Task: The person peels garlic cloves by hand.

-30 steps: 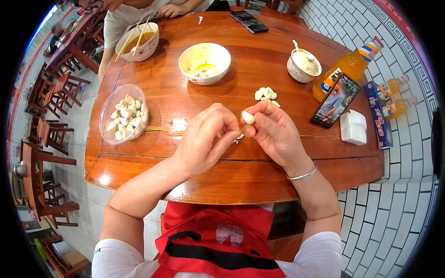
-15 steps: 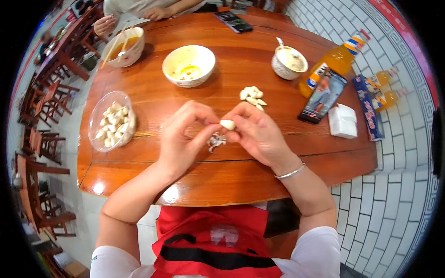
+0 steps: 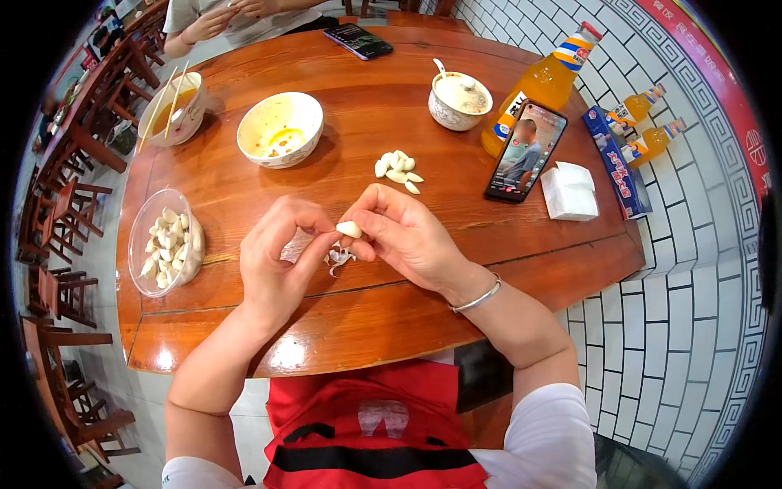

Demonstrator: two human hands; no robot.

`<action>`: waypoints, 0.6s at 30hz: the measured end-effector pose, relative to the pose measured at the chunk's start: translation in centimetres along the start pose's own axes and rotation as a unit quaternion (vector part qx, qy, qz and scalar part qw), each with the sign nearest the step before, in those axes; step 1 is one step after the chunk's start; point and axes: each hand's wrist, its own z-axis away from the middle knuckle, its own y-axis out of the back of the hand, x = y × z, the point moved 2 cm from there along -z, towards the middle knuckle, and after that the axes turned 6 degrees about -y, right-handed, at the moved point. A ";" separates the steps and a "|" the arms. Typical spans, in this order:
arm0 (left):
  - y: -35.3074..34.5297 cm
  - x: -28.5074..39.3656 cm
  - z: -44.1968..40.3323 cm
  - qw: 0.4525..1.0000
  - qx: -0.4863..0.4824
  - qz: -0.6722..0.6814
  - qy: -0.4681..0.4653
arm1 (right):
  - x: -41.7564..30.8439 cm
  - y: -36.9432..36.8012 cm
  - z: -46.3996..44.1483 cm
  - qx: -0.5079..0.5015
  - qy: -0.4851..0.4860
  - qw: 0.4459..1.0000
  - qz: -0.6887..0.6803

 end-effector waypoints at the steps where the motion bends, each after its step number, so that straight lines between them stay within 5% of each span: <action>1: 0.0 0.0 0.0 1.000 -0.002 -0.001 -0.003 | 0.0 -0.1 0.0 -0.001 0.003 1.000 0.004; 18: -0.2 -0.3 0.2 1.000 0.023 0.003 0.017 | -0.1 -0.3 0.0 0.009 0.012 0.999 0.045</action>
